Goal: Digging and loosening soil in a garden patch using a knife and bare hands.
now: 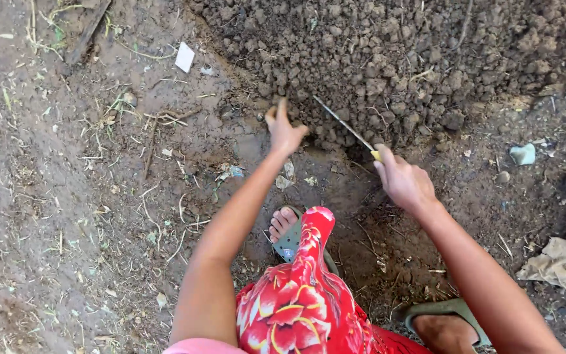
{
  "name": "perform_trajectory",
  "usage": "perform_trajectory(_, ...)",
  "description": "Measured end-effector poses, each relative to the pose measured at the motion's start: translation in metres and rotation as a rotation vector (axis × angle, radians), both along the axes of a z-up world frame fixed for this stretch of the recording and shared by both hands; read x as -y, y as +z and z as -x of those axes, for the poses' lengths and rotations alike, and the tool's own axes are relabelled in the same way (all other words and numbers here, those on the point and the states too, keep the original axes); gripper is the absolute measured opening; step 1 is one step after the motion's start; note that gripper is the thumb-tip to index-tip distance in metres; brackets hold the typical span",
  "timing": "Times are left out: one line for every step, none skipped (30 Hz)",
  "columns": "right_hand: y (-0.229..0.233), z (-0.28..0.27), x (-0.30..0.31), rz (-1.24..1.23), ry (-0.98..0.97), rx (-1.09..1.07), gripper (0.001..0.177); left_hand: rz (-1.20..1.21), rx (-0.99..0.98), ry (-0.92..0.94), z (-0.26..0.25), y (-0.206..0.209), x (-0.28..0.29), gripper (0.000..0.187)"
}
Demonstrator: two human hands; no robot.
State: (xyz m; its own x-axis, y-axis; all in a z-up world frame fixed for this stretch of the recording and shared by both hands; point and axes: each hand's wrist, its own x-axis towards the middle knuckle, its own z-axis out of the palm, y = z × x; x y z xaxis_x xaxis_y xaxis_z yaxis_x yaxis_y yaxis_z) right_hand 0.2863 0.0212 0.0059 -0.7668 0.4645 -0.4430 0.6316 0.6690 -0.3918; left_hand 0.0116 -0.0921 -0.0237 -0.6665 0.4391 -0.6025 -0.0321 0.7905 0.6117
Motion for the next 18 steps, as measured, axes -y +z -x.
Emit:
perform_trajectory(0.003, 0.001, 0.0, 0.039, -0.044, 0.017, 0.044, 0.044, -0.007, -0.094, -0.002, -0.007, 0.0, 0.094)
perform_trajectory(0.006, 0.002, 0.0, 0.078, -0.089, 0.034, 0.043, 0.089, -0.013, -0.189, -0.005, -0.014, -0.001, 0.104)
perform_trajectory(0.007, 0.005, 0.002, 0.08, -0.085, 0.031, 0.043, 0.09, -0.016, -0.185, -0.005, -0.006, -0.002, 0.104)
perform_trajectory(0.007, 0.008, 0.005, 0.084, -0.159, -0.161, 0.042, 0.108, -0.023, -0.235, -0.005, 0.002, -0.004, 0.105)
perform_trajectory(0.007, 0.01, 0.008, 0.091, -0.232, -0.349, 0.041, 0.127, -0.028, -0.283, -0.007, 0.01, -0.004, 0.106)
perform_trajectory(-0.008, 0.005, 0.008, 0.095, -0.226, -0.349, 0.041, 0.131, -0.028, -0.277, -0.011, 0.023, -0.007, 0.106)
perform_trajectory(-0.023, -0.001, 0.009, -0.001, -0.182, -0.468, 0.043, 0.124, 0.015, -0.261, -0.015, 0.037, -0.011, 0.105)
perform_trajectory(-0.038, -0.008, 0.01, -0.098, -0.138, -0.586, 0.046, 0.117, 0.057, -0.244, -0.019, 0.051, -0.014, 0.103)
perform_trajectory(-0.025, -0.005, 0.008, -0.1, -0.139, -0.589, 0.046, 0.115, 0.054, -0.245, -0.026, 0.042, -0.015, 0.103)
perform_trajectory(-0.012, -0.003, 0.007, -0.042, -0.118, -0.293, 0.044, 0.114, 0.048, -0.228, -0.032, 0.034, -0.016, 0.09)
perform_trajectory(0.0, -0.002, 0.007, 0.017, -0.102, 0.008, 0.041, 0.116, 0.046, -0.213, -0.04, 0.025, -0.016, 0.078)
perform_trajectory(0.003, 0.0, 0.007, 0.018, -0.105, 0.008, 0.041, 0.117, 0.046, -0.216, -0.042, 0.03, -0.016, 0.078)
perform_trajectory(0.006, 0.0, 0.005, 0.068, -0.134, 0.0, 0.041, 0.076, 0.093, -0.162, -0.045, 0.035, -0.018, 0.076)
perform_trajectory(0.009, 0.0, 0.003, 0.119, -0.162, -0.007, 0.04, 0.035, 0.14, -0.108, -0.049, 0.039, -0.019, 0.074)
perform_trajectory(0.007, 0.001, 0.002, 0.123, -0.161, -0.002, 0.04, 0.04, 0.145, -0.106, -0.047, 0.031, -0.017, 0.074)
perform_trajectory(0.005, 0.001, 0.002, 0.142, -0.209, -0.104, 0.038, -0.005, 0.186, -0.075, -0.045, 0.023, -0.016, 0.073)
perform_trajectory(0.002, 0.005, -0.001, 0.159, -0.254, -0.214, 0.036, -0.052, 0.219, -0.041, -0.041, 0.015, -0.016, 0.073)
perform_trajectory(0.001, 0.007, -0.006, 0.161, -0.25, -0.215, 0.036, -0.051, 0.217, -0.037, -0.038, -0.008, -0.015, 0.073)
